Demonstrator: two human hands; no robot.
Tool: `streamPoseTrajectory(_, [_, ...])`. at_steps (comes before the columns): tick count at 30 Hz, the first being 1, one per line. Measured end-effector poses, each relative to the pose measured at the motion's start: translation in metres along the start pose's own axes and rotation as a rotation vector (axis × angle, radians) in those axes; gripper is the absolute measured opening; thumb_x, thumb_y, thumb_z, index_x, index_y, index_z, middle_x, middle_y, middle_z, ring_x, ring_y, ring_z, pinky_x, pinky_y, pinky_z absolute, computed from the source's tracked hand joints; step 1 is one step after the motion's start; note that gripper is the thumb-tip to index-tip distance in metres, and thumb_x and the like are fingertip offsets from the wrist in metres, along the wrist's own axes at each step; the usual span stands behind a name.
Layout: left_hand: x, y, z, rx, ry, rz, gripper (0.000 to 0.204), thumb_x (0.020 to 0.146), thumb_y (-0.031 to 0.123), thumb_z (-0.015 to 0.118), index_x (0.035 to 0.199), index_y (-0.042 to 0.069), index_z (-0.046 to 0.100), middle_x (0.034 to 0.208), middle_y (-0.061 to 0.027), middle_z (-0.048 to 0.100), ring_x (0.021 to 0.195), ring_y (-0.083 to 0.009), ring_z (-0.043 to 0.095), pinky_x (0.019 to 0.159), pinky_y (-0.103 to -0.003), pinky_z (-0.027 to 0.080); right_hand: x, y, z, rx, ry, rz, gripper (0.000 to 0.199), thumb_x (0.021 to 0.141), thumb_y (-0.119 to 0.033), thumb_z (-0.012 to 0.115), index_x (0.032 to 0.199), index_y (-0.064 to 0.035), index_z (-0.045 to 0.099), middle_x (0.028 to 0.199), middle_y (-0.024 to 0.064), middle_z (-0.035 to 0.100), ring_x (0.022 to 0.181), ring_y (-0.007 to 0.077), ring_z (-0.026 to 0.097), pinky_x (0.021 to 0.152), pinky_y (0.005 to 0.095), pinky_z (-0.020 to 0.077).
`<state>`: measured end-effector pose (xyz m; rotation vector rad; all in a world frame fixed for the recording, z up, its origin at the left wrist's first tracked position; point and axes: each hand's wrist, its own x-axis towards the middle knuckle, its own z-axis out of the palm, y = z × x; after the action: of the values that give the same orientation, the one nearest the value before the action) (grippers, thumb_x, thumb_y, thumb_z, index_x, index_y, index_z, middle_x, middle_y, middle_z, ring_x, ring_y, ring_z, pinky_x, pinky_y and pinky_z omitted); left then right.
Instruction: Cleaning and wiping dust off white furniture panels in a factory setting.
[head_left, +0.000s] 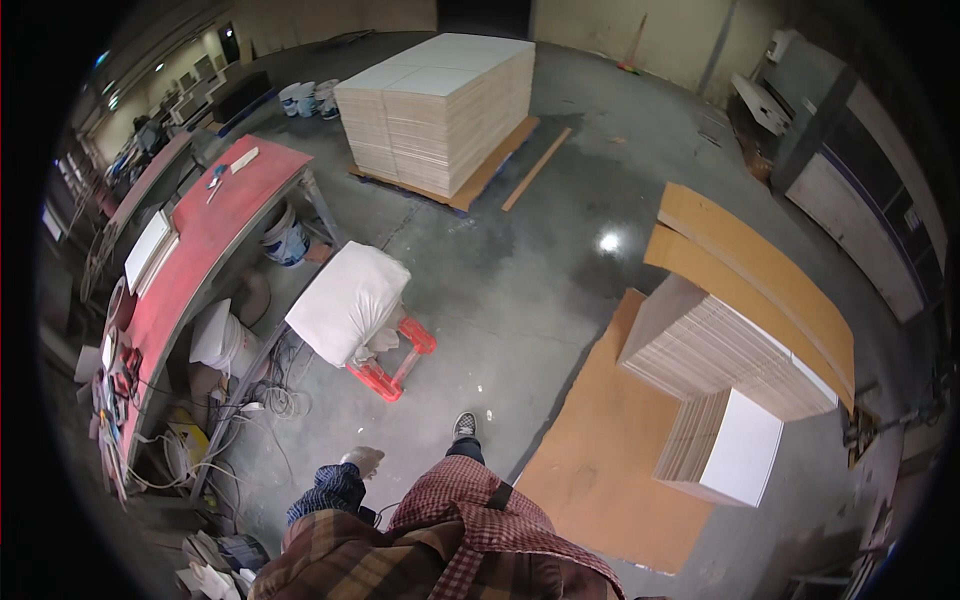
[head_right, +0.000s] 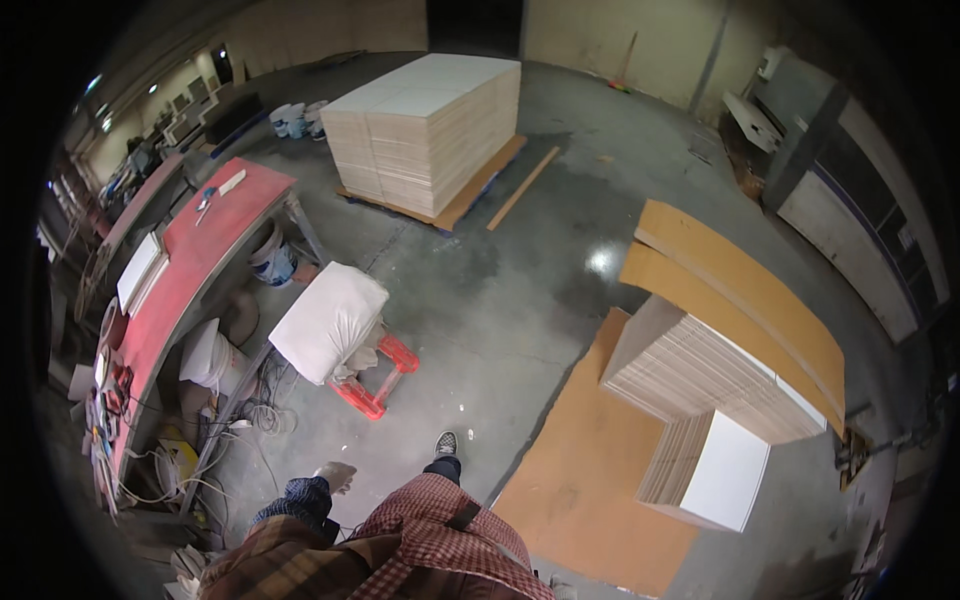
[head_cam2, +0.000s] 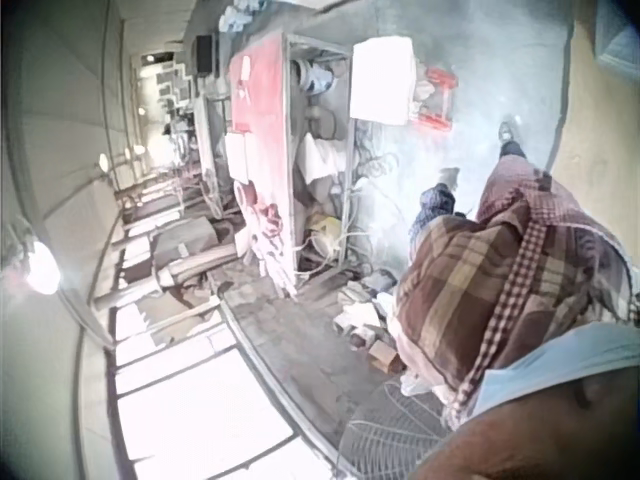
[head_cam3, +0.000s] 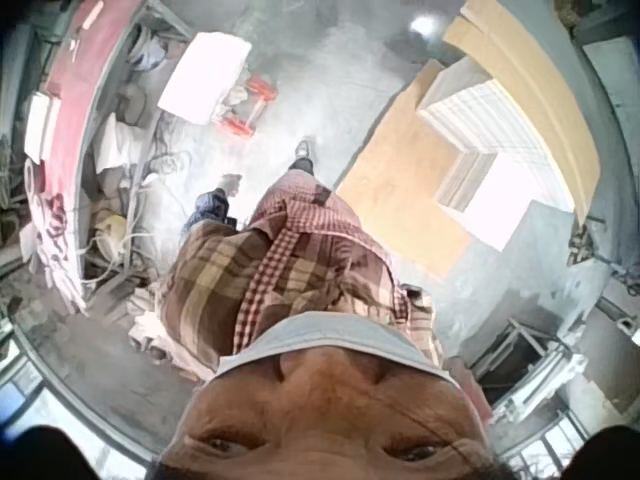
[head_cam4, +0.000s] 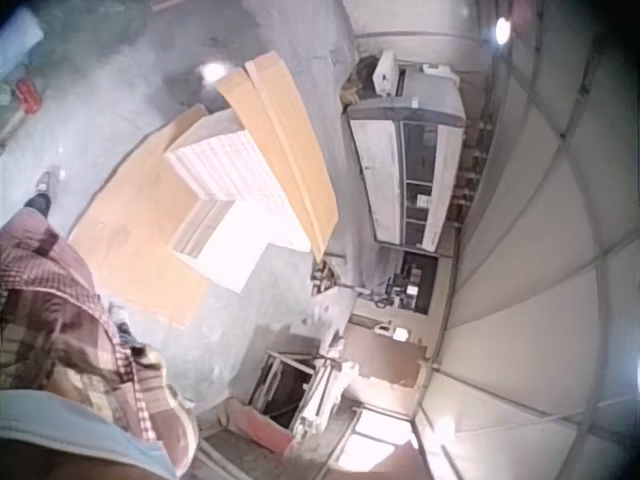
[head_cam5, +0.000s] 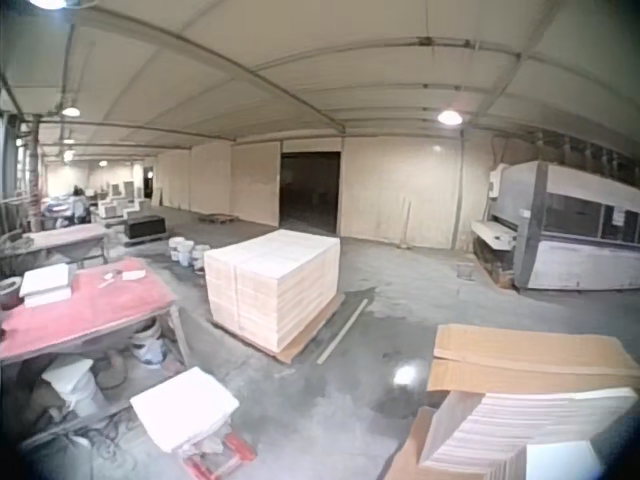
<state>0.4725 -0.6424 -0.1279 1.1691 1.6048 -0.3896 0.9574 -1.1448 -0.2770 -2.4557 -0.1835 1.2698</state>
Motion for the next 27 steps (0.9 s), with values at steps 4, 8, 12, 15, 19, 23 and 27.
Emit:
streamPoseTrajectory(4, [-0.011, -0.021, -0.008, -0.325, 0.042, -0.105, 0.035, 0.101, 0.033, 0.055, 0.117, 0.003, 0.065, 0.093, -0.0097, 0.069, 0.07, -0.0206, 0.067, 0.061, -0.037, 0.058, 0.026, -0.031, -0.023, -0.062, -0.128, 0.0, 0.052, 0.103, -0.043, 0.052, 0.063, -0.009, 0.057, 0.057, 0.0077, 0.06, 0.054, 0.0232, 0.06, 0.047, 0.0391, 0.0432])
streamPoseTrajectory(8, [-0.014, 0.017, -0.051, -0.502, 0.14, -0.054, 0.043, 0.097, 0.034, 0.063, 0.127, 0.003, 0.063, 0.101, -0.0106, 0.069, 0.076, -0.0224, 0.068, 0.065, -0.038, 0.058, 0.004, -0.232, -0.065, 0.346, -0.126, -0.002, 0.044, 0.101, -0.04, 0.057, 0.075, -0.0051, 0.062, 0.063, 0.0113, 0.062, 0.047, 0.0233, 0.057, 0.042, 0.037, 0.0437])
streamPoseTrajectory(12, [0.005, 0.032, -0.083, -0.608, 0.139, -0.102, 0.046, 0.097, 0.034, 0.063, 0.129, 0.001, 0.06, 0.107, -0.0142, 0.07, 0.08, -0.0262, 0.069, 0.067, -0.04, 0.059, 0.029, -0.378, -0.071, 0.408, -0.095, -0.05, 0.049, 0.101, -0.044, 0.055, 0.079, -0.002, 0.065, 0.063, 0.0124, 0.064, 0.046, 0.0237, 0.059, 0.043, 0.037, 0.0468])
streamPoseTrajectory(15, [0.029, 0.057, -0.11, -0.64, 0.157, -0.087, 0.048, 0.097, 0.036, 0.062, 0.129, 0.001, 0.06, 0.107, -0.0146, 0.07, 0.081, -0.0263, 0.069, 0.069, -0.04, 0.059, 0.038, -0.464, -0.052, 0.457, -0.134, -0.1, 0.048, 0.101, -0.043, 0.054, 0.082, -0.0014, 0.065, 0.065, 0.0126, 0.065, 0.047, 0.0244, 0.06, 0.044, 0.037, 0.0492])
streamPoseTrajectory(19, [0.058, 0.097, -0.128, -0.699, 0.158, -0.011, 0.047, 0.098, 0.037, 0.061, 0.129, 0.001, 0.062, 0.104, -0.0126, 0.07, 0.079, -0.0239, 0.068, 0.068, -0.038, 0.058, 0.057, -0.535, -0.033, 0.414, -0.292, -0.149, 0.05, 0.101, -0.046, 0.056, 0.096, 0.0026, 0.067, 0.08, 0.0178, 0.071, 0.061, 0.0277, 0.067, 0.055, 0.039, 0.0574])
streamPoseTrajectory(23, [0.083, 0.148, -0.127, -0.776, 0.131, 0.093, 0.047, 0.098, 0.038, 0.062, 0.127, 0.002, 0.064, 0.1, -0.0099, 0.07, 0.076, -0.0206, 0.067, 0.066, -0.034, 0.057, 0.081, -0.606, -0.026, 0.421, -0.365, -0.076, 0.048, 0.101, -0.045, 0.058, 0.104, 0.0021, 0.067, 0.085, 0.0172, 0.072, 0.065, 0.0292, 0.069, 0.06, 0.0408, 0.0595])
streamPoseTrajectory(27, [0.112, 0.2, -0.116, -0.827, 0.116, 0.061, 0.046, 0.099, 0.035, 0.061, 0.131, 0.002, 0.062, 0.101, -0.0115, 0.07, 0.079, -0.0225, 0.069, 0.067, -0.035, 0.059, 0.138, -0.68, -0.029, 0.365, -0.316, -0.108, 0.046, 0.103, -0.043, 0.056, 0.107, 0.0018, 0.066, 0.09, 0.0162, 0.072, 0.068, 0.0293, 0.071, 0.063, 0.0422, 0.0607])
